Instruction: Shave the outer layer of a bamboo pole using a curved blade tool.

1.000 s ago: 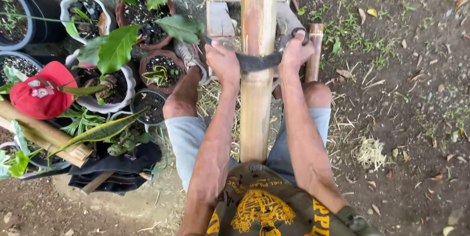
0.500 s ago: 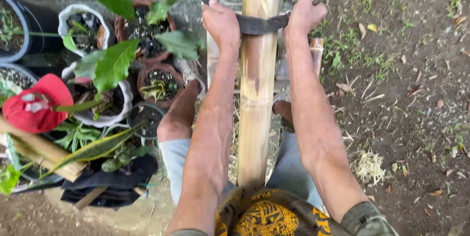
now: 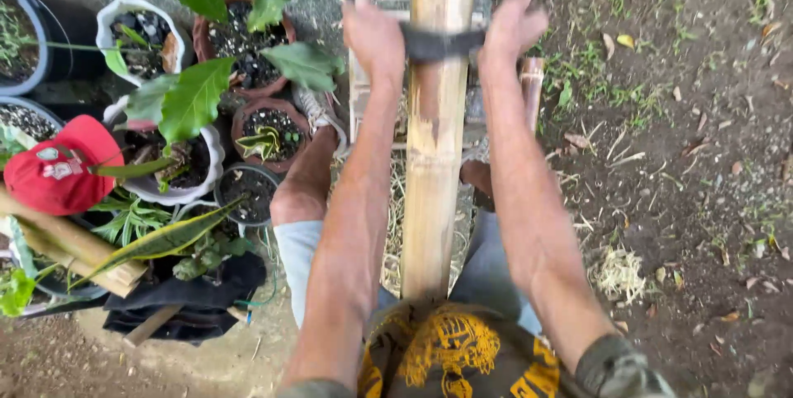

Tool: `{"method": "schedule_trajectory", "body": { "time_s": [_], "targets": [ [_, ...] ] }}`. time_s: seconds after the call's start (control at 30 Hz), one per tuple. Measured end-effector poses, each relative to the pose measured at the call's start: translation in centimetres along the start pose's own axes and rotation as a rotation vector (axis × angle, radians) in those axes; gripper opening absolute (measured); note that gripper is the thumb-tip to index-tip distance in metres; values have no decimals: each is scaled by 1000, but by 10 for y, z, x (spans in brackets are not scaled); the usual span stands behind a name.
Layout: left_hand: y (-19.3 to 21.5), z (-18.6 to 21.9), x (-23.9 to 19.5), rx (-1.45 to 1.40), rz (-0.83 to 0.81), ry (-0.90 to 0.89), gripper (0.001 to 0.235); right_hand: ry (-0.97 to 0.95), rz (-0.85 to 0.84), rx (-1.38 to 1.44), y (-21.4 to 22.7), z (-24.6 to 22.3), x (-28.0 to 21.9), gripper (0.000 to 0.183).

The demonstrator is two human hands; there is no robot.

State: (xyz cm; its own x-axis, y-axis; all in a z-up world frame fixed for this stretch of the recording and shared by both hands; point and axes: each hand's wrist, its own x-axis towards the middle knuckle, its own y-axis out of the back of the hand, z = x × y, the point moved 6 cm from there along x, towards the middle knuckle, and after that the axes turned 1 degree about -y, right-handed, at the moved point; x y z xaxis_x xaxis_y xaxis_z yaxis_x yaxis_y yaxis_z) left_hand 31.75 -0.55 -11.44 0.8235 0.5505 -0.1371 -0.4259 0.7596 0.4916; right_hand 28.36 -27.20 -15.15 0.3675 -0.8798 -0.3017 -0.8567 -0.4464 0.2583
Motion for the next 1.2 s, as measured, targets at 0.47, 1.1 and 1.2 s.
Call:
{"method": "schedule_trajectory", "body": {
  "time_s": [0.47,1.1,1.2],
  "targets": [
    [118,-63,-128,40,-33,117,36,335,-111,-93,123,-5,-123,43],
    [91,-57,-99,-6,-55,78,33,94,7,-81,106,9,-103,30],
    [82,-39,-87,-21,-67,67,33,25,49,-56,101,10,-95,30]
  ]
}}
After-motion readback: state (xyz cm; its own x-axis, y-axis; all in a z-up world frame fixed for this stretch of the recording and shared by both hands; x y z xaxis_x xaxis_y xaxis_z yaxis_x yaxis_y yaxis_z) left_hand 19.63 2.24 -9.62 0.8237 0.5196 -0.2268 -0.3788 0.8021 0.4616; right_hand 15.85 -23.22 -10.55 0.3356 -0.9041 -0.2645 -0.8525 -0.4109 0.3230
